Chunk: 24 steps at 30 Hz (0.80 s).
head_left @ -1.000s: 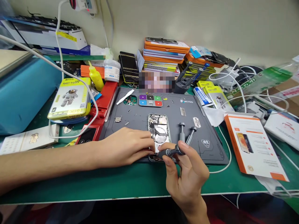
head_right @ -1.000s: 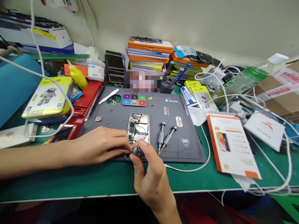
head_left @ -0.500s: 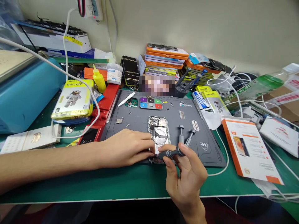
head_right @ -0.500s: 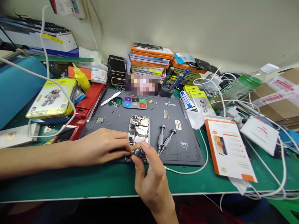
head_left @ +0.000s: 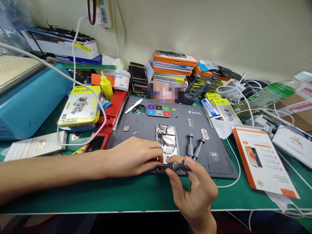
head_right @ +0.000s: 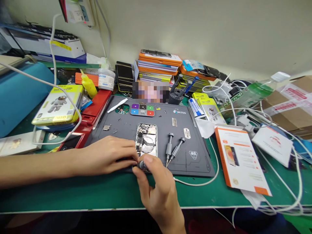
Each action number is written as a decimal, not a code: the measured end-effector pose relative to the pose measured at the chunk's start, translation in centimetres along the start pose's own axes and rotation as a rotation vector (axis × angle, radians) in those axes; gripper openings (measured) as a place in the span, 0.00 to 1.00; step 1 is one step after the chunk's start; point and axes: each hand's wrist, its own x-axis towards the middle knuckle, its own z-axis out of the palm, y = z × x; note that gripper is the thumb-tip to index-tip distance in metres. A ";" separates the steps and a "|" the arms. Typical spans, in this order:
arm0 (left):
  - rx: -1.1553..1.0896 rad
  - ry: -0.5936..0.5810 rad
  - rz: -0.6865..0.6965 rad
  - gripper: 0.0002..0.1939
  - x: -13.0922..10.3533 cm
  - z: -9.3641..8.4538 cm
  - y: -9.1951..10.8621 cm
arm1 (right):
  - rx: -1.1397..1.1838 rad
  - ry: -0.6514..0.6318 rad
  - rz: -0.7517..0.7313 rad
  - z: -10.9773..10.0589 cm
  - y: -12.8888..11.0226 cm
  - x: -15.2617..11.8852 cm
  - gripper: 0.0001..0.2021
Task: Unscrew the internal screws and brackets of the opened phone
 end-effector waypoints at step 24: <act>-0.310 0.066 -0.039 0.09 0.0 -0.8 -0.4 | 0.162 0.075 0.059 0.0 -0.2 0.1 0.42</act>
